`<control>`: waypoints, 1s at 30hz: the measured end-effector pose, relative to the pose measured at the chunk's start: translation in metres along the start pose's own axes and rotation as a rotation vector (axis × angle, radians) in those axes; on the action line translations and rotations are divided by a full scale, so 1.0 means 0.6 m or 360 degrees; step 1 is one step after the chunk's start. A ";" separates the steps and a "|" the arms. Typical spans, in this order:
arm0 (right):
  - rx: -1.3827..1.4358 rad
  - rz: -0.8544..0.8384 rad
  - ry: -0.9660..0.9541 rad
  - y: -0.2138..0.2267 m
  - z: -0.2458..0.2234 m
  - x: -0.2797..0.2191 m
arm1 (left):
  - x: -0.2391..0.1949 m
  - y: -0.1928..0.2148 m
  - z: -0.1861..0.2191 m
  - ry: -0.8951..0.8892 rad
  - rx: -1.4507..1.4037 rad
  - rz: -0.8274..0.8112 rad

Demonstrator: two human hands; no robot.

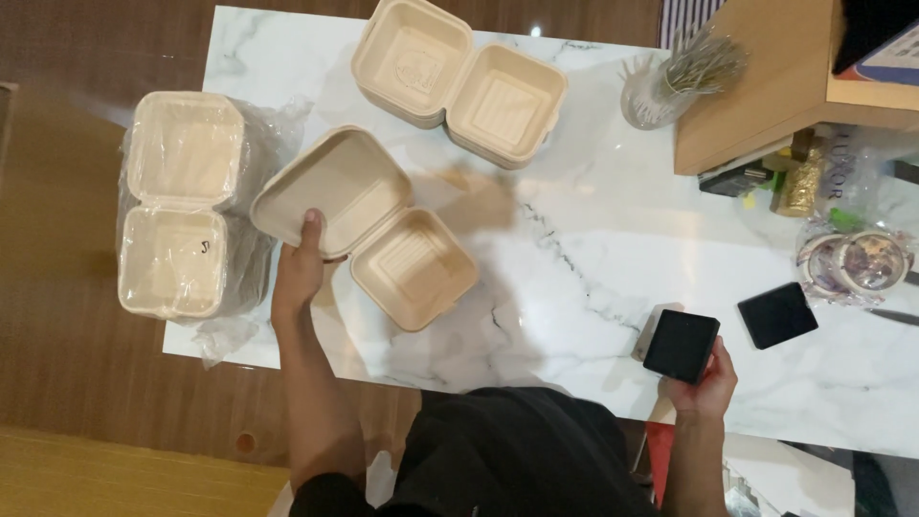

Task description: Stamping a logo onto eco-friendly takeaway boxes on a shop counter.

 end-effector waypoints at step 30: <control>-0.0221 -0.0602 0.0540 -0.260 -0.041 -0.123 | -0.147 -0.368 -0.101 -0.0215 0.0565 -0.0578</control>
Point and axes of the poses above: each hand's wrist, its own x-axis towards the middle knuckle, its own y-axis out of the back of the hand, z = x × y, the point moved 1 cm from there along x, towards the middle knuckle, and after that the axes turned 1 degree about -x, right-handed, at the moved point
